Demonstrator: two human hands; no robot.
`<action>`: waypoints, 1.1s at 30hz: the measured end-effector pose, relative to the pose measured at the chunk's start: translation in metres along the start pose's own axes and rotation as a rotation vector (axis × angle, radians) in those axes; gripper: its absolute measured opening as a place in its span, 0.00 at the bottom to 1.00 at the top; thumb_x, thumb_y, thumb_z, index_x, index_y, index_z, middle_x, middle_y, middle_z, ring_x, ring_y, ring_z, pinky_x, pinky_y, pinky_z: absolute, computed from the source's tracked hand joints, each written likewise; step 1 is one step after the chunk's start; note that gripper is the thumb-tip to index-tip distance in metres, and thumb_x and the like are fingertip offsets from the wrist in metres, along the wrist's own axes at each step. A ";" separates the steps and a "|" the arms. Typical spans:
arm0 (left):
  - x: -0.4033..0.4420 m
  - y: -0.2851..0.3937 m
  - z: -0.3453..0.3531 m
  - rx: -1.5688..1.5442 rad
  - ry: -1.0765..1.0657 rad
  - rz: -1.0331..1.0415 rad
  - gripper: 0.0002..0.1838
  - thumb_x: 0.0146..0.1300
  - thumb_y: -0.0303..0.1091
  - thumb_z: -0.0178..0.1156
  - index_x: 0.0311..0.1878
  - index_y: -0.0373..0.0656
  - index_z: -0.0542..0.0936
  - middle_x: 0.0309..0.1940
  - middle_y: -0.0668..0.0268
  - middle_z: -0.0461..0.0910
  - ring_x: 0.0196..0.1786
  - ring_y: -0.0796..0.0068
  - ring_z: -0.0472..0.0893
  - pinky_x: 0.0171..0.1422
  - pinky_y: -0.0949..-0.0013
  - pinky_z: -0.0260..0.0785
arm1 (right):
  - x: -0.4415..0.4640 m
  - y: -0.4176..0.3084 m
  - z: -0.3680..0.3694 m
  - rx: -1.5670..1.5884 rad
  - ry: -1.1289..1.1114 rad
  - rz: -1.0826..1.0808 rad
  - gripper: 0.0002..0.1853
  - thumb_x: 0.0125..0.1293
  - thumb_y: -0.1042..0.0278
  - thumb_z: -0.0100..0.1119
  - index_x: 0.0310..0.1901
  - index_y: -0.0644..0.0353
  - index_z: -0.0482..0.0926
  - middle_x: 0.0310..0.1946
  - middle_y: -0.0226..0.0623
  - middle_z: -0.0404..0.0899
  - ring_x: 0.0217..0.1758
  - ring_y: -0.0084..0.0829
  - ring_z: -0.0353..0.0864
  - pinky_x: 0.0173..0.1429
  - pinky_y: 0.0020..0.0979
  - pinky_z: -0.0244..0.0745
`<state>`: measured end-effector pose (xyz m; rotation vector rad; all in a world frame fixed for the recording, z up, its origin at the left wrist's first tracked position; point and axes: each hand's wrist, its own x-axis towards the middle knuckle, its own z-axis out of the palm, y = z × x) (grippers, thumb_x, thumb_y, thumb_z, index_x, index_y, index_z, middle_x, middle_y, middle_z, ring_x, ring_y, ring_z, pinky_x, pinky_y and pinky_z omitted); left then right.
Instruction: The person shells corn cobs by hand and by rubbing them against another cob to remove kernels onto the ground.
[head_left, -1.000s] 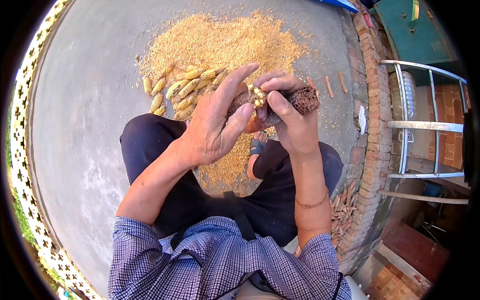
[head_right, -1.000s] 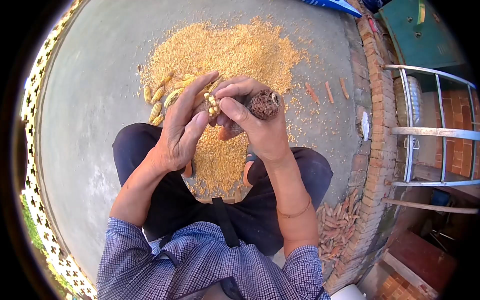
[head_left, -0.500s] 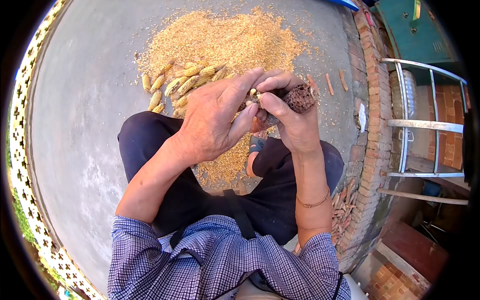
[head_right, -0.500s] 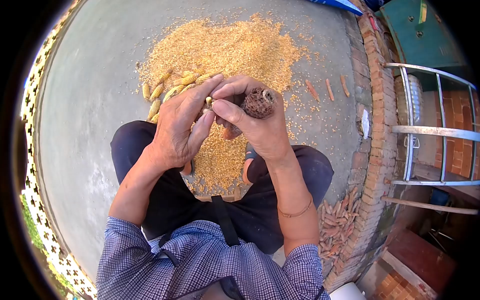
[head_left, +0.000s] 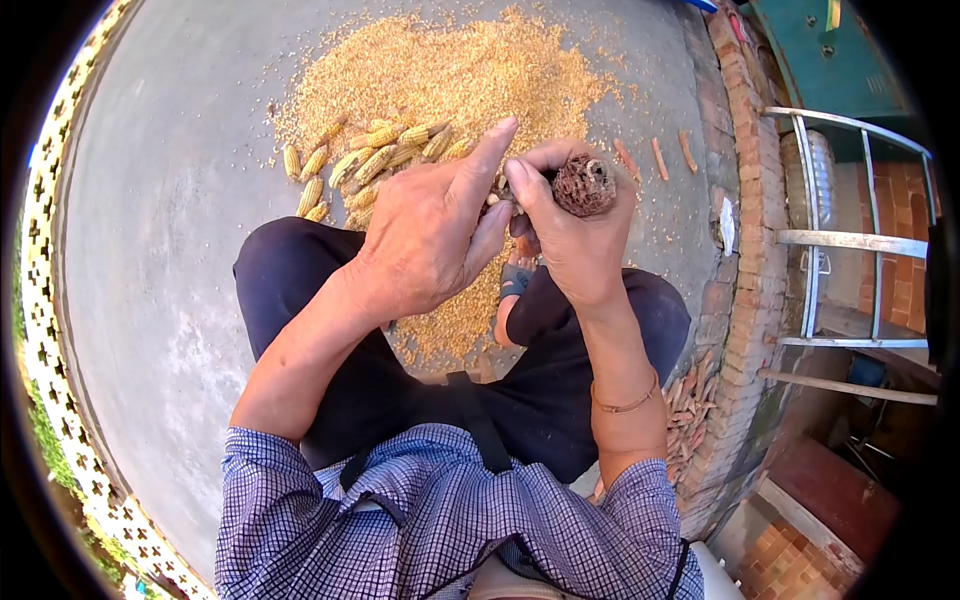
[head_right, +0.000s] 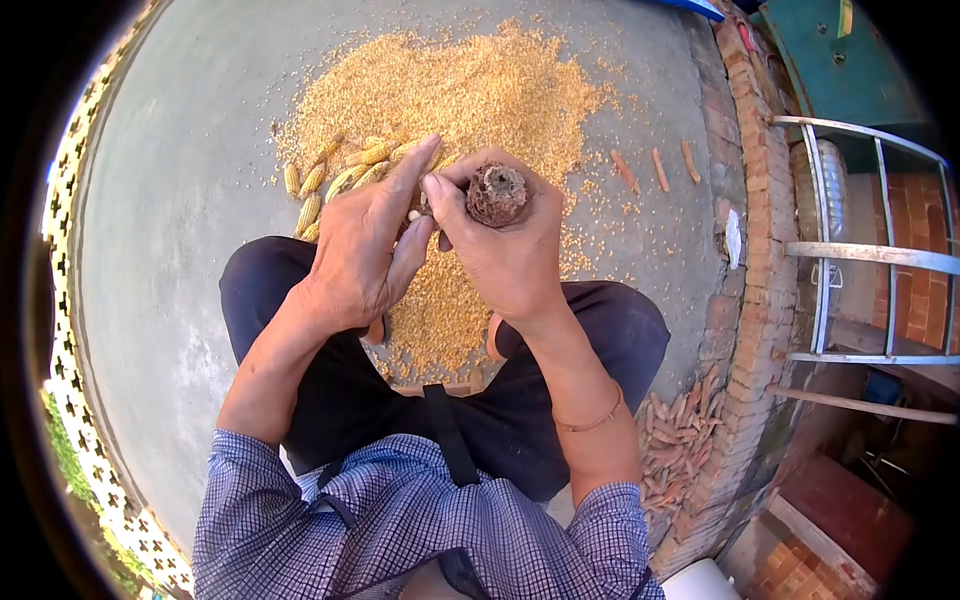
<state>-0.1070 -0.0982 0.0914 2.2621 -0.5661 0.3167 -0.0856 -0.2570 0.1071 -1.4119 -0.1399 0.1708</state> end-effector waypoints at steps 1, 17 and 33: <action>-0.001 -0.001 0.000 -0.003 -0.014 -0.024 0.35 0.60 0.25 0.58 0.71 0.36 0.62 0.30 0.54 0.79 0.32 0.55 0.80 0.38 0.59 0.72 | 0.001 -0.001 0.002 0.013 0.015 -0.002 0.04 0.64 0.75 0.66 0.37 0.66 0.80 0.27 0.32 0.81 0.26 0.16 0.77 0.27 0.19 0.73; 0.001 -0.009 0.006 -0.186 -0.022 -0.072 0.34 0.63 0.31 0.58 0.71 0.34 0.59 0.32 0.53 0.81 0.35 0.51 0.82 0.39 0.56 0.73 | 0.006 0.006 -0.017 -0.040 -0.093 0.111 0.09 0.65 0.66 0.67 0.37 0.64 0.82 0.24 0.31 0.81 0.24 0.18 0.79 0.23 0.18 0.72; 0.003 0.004 -0.002 -0.609 -0.072 -0.336 0.26 0.74 0.38 0.48 0.72 0.40 0.63 0.34 0.64 0.73 0.37 0.75 0.72 0.44 0.71 0.68 | 0.011 0.007 -0.027 0.155 -0.089 0.140 0.12 0.64 0.65 0.68 0.42 0.64 0.82 0.28 0.33 0.82 0.25 0.19 0.79 0.25 0.21 0.73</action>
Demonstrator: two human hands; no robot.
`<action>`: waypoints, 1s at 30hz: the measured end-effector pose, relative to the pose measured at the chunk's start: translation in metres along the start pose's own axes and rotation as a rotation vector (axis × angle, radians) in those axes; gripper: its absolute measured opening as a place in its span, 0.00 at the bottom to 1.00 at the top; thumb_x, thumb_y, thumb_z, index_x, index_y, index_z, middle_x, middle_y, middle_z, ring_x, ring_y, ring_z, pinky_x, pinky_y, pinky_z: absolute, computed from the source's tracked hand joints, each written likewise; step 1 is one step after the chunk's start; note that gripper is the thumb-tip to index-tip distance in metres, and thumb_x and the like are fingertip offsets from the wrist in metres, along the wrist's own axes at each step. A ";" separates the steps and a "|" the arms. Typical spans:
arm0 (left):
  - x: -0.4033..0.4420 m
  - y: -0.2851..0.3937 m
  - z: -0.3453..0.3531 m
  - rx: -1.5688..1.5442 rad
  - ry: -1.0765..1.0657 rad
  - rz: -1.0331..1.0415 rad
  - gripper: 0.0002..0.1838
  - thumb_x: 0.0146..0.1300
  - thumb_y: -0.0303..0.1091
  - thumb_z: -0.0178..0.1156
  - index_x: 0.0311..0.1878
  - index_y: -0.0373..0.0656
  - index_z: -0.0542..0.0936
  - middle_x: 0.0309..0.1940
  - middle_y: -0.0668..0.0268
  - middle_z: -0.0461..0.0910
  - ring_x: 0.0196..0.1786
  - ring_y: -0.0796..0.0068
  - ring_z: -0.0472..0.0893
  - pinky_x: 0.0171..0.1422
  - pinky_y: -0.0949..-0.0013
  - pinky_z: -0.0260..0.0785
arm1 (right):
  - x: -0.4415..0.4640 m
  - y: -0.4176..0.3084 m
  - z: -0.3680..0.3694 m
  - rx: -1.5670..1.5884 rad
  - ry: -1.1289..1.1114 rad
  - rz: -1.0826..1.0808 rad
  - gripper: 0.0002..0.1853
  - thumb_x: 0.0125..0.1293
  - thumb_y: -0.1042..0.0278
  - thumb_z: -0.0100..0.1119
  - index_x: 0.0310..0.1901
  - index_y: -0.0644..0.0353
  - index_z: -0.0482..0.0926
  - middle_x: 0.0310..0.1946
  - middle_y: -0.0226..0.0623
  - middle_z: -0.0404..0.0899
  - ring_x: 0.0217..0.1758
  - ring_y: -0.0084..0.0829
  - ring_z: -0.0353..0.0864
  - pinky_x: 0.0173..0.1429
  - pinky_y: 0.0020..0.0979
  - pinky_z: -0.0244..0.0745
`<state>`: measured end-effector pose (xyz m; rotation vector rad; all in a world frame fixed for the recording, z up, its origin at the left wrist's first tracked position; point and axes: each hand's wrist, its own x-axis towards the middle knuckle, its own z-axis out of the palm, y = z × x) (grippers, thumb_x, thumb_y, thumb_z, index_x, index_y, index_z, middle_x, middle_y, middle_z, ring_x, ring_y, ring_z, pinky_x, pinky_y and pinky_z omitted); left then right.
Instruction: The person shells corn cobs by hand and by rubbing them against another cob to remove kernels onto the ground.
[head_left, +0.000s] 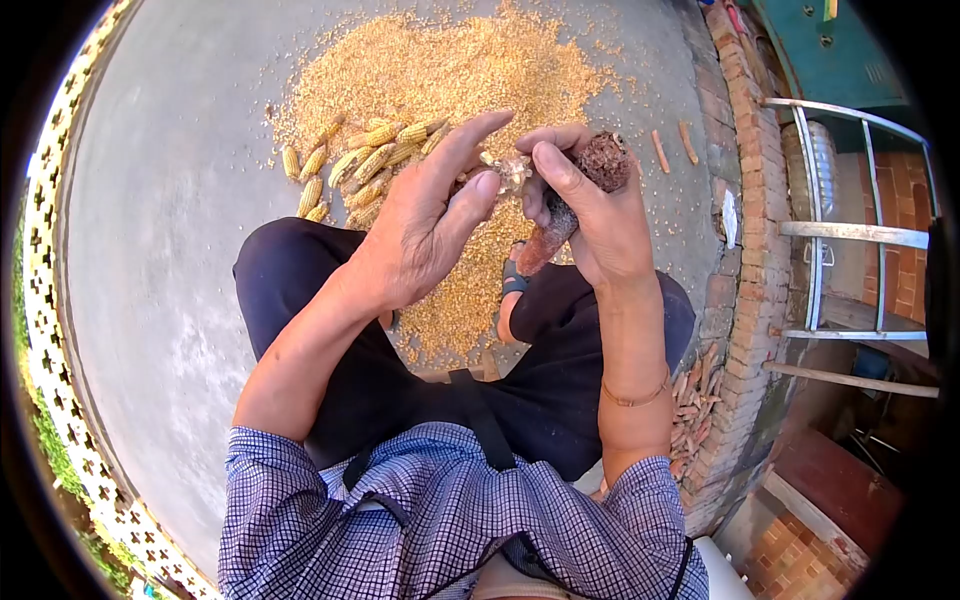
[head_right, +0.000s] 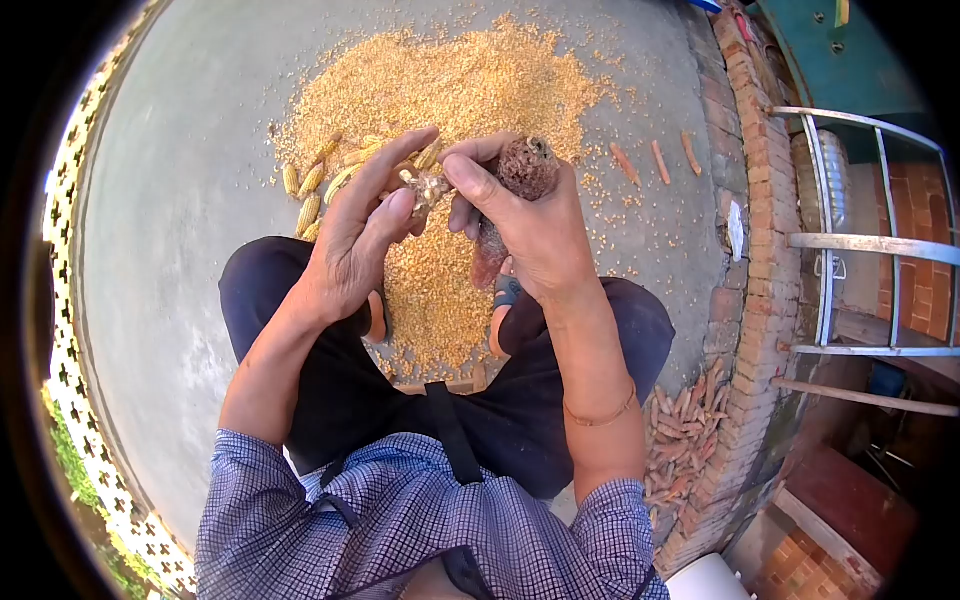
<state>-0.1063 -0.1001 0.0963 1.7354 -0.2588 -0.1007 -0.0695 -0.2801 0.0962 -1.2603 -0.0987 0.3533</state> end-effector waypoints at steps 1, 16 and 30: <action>0.000 0.001 0.000 -0.059 0.000 -0.031 0.26 0.75 0.40 0.46 0.73 0.41 0.63 0.34 0.69 0.71 0.36 0.81 0.69 0.43 0.74 0.67 | 0.000 -0.002 0.001 -0.005 -0.021 -0.006 0.12 0.64 0.66 0.69 0.42 0.65 0.82 0.28 0.33 0.82 0.26 0.19 0.79 0.25 0.21 0.73; 0.001 -0.006 0.002 -0.155 0.019 0.017 0.20 0.76 0.35 0.47 0.66 0.34 0.68 0.39 0.62 0.79 0.36 0.78 0.76 0.44 0.72 0.71 | -0.004 0.003 0.010 -0.037 -0.056 -0.100 0.13 0.62 0.74 0.68 0.47 0.65 0.81 0.29 0.31 0.82 0.28 0.17 0.81 0.23 0.17 0.73; 0.004 -0.006 0.002 -0.503 0.009 -0.093 0.22 0.77 0.40 0.47 0.64 0.34 0.70 0.44 0.61 0.80 0.43 0.80 0.79 0.46 0.75 0.73 | -0.004 -0.001 0.004 -0.112 -0.070 -0.163 0.14 0.61 0.74 0.69 0.48 0.65 0.81 0.28 0.32 0.83 0.28 0.16 0.81 0.21 0.16 0.70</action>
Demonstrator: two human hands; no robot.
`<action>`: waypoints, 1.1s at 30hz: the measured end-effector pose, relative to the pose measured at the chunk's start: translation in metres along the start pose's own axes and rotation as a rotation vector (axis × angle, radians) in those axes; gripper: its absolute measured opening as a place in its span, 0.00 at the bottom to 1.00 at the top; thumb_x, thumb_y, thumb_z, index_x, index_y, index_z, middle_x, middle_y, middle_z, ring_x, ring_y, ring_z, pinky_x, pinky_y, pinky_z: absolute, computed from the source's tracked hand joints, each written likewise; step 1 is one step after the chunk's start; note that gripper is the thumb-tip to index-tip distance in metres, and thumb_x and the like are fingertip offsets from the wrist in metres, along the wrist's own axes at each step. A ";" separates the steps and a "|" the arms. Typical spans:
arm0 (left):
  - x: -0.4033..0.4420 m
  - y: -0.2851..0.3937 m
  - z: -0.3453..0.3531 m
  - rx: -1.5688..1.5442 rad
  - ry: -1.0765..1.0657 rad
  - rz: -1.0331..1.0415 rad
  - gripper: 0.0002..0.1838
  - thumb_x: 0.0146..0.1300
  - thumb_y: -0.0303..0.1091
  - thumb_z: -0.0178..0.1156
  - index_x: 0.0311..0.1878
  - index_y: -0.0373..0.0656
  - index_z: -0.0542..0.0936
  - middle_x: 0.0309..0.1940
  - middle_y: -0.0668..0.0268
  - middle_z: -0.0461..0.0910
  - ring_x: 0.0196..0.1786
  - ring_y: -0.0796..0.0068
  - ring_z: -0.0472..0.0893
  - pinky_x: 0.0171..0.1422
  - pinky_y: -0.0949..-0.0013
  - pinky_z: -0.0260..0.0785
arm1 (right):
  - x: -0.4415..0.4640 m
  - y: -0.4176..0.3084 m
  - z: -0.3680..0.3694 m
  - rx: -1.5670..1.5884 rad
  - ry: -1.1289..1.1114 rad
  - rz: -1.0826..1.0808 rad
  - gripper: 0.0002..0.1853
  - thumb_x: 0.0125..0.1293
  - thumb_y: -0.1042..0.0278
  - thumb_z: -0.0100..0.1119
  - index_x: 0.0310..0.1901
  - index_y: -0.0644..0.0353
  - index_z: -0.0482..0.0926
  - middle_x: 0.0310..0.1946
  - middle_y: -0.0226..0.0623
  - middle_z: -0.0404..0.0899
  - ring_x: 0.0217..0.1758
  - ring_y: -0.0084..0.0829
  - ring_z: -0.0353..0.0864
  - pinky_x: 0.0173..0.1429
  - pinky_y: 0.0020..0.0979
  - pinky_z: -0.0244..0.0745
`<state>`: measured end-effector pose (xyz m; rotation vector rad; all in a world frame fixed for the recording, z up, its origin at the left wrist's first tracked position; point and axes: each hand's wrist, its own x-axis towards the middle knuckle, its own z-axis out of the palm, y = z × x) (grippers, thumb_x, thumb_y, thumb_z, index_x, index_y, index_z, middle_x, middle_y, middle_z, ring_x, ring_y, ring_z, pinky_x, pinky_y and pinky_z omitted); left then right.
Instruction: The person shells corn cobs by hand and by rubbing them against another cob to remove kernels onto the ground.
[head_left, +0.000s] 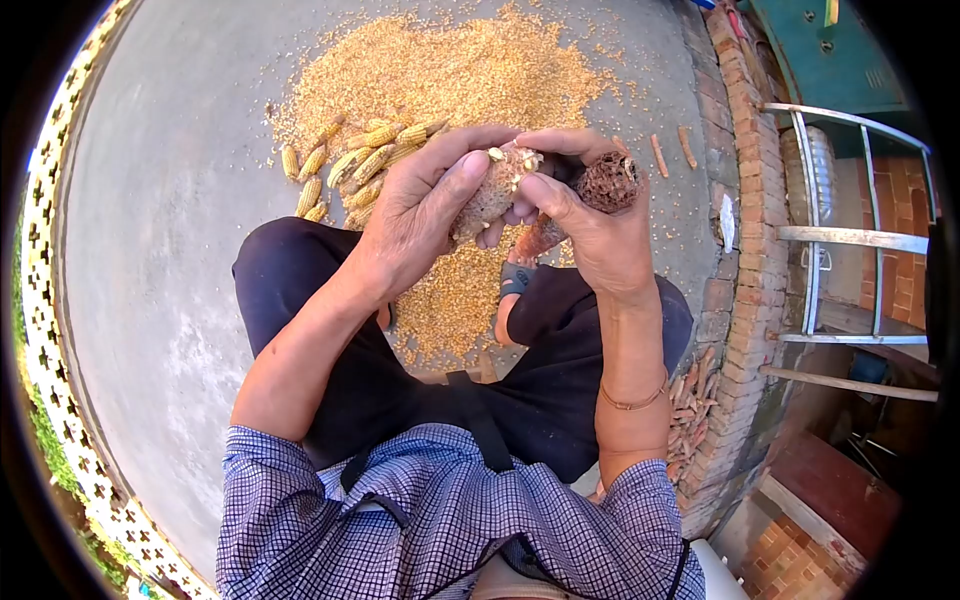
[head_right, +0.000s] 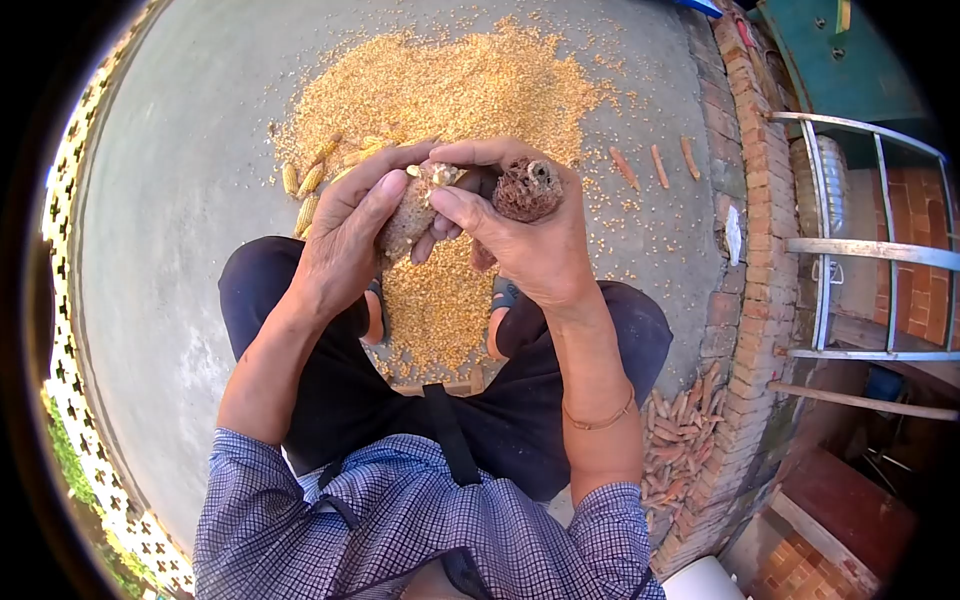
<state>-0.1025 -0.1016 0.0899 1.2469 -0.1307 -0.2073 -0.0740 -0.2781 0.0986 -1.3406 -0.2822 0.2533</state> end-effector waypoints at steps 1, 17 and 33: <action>-0.001 0.002 -0.003 -0.046 -0.032 -0.023 0.22 0.77 0.40 0.47 0.65 0.34 0.70 0.47 0.60 0.80 0.45 0.79 0.79 0.47 0.75 0.73 | -0.001 -0.002 0.001 0.024 0.019 0.012 0.14 0.61 0.74 0.69 0.48 0.65 0.81 0.29 0.32 0.83 0.28 0.16 0.81 0.21 0.16 0.71; 0.014 -0.013 -0.030 -0.209 0.048 -0.012 0.17 0.76 0.25 0.40 0.60 0.26 0.69 0.45 0.49 0.80 0.44 0.66 0.84 0.52 0.68 0.79 | -0.061 -0.060 -0.182 -0.371 0.630 -0.207 0.11 0.64 0.73 0.66 0.47 0.65 0.82 0.36 0.33 0.82 0.32 0.21 0.78 0.37 0.23 0.74; 0.018 -0.004 -0.024 0.191 -0.067 0.175 0.20 0.72 0.20 0.38 0.65 0.27 0.66 0.52 0.46 0.78 0.53 0.60 0.83 0.62 0.65 0.76 | -0.626 0.030 -0.336 -1.381 1.131 1.185 0.22 0.49 0.62 0.71 0.39 0.73 0.80 0.38 0.58 0.83 0.44 0.52 0.84 0.47 0.46 0.78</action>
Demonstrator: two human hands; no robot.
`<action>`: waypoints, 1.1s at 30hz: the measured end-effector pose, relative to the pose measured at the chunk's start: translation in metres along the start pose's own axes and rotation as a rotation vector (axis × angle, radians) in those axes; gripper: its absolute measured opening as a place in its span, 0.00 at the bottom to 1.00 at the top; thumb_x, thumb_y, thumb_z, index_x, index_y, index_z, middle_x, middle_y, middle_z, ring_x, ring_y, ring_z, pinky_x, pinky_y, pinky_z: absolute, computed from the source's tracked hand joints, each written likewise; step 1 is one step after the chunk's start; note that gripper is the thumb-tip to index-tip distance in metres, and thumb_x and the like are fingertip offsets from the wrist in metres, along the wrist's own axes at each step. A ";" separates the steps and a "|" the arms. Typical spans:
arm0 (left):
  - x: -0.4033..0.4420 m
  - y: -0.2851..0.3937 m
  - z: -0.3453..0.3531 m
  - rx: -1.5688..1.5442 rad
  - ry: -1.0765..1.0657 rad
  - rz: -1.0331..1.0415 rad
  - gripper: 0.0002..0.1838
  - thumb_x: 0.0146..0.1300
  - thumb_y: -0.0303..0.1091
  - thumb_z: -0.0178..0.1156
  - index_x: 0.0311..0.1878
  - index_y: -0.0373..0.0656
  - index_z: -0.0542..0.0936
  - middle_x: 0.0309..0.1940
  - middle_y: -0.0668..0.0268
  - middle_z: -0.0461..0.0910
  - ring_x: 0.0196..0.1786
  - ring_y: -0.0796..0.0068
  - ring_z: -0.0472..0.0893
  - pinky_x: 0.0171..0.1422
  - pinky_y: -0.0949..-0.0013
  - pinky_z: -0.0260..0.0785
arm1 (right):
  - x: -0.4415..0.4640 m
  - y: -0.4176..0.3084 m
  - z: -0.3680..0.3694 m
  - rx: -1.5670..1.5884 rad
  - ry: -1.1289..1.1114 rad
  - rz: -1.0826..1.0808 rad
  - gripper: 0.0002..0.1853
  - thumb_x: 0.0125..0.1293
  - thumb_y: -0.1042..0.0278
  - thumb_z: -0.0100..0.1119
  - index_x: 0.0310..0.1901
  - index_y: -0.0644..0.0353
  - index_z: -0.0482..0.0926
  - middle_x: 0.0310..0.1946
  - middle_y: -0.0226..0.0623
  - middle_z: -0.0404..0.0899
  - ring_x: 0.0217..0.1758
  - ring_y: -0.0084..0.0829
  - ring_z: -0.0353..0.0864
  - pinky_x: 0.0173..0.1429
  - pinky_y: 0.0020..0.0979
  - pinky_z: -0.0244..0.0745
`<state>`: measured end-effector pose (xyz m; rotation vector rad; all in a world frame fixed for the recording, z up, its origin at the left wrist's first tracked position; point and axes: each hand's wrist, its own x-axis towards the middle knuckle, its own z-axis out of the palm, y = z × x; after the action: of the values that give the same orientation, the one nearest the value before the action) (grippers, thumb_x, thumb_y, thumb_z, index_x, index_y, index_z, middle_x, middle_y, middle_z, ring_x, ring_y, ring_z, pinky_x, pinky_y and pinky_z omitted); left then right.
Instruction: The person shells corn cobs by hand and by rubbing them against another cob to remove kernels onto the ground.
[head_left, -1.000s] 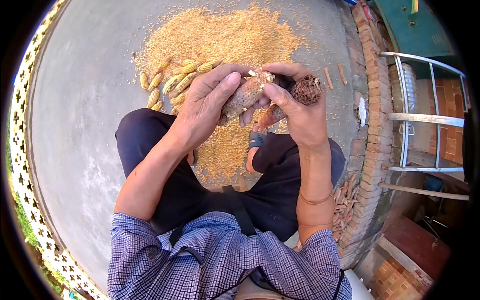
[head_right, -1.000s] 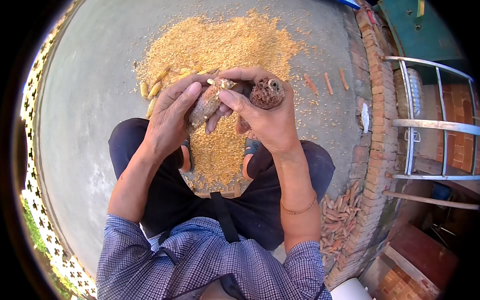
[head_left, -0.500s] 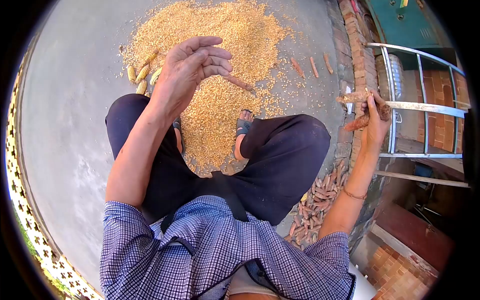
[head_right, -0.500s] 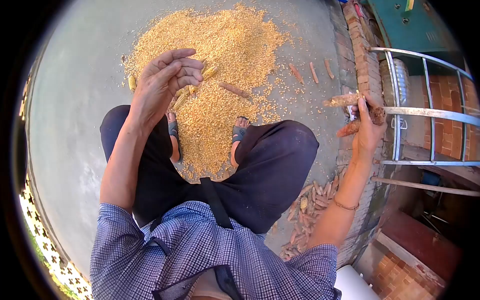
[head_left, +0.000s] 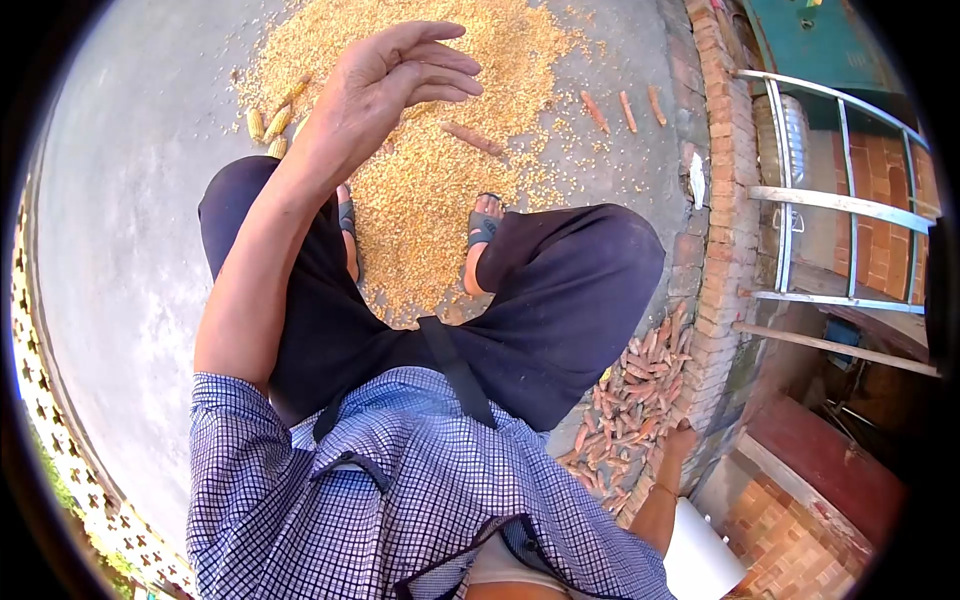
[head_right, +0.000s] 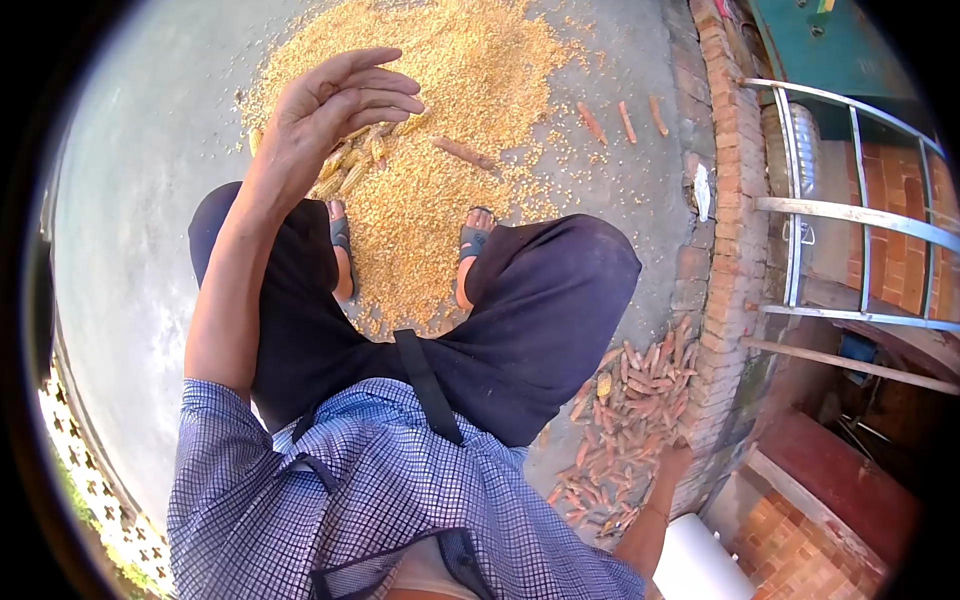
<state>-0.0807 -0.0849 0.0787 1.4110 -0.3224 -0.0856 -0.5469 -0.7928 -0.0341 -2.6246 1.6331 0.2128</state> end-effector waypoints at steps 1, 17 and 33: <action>0.003 0.002 0.000 0.020 -0.021 0.005 0.20 0.73 0.21 0.38 0.66 0.27 0.66 0.53 0.47 0.78 0.55 0.61 0.82 0.64 0.64 0.75 | -0.020 -0.053 -0.020 -0.043 0.014 -0.043 0.21 0.50 0.62 0.70 0.39 0.74 0.79 0.36 0.58 0.83 0.41 0.52 0.85 0.45 0.45 0.77; 0.018 -0.010 -0.153 0.781 0.022 -0.140 0.24 0.76 0.43 0.49 0.70 0.43 0.68 0.57 0.62 0.79 0.62 0.67 0.77 0.65 0.63 0.71 | -0.211 -0.626 -0.157 1.144 0.083 -1.180 0.18 0.63 0.79 0.65 0.55 0.61 0.78 0.35 0.30 0.80 0.38 0.15 0.76 0.43 0.21 0.74; -0.162 -0.325 -0.212 0.611 0.391 -0.773 0.23 0.66 0.37 0.60 0.61 0.36 0.75 0.43 0.54 0.82 0.45 0.65 0.81 0.49 0.63 0.73 | -0.264 -0.662 -0.098 0.219 -0.310 -1.574 0.33 0.48 0.90 0.61 0.60 0.61 0.74 0.36 0.44 0.77 0.38 0.40 0.79 0.44 0.36 0.74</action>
<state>-0.1347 0.1042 -0.2931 2.0495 0.5852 -0.3583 -0.0600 -0.2749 0.0763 -2.6103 -0.6324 0.2711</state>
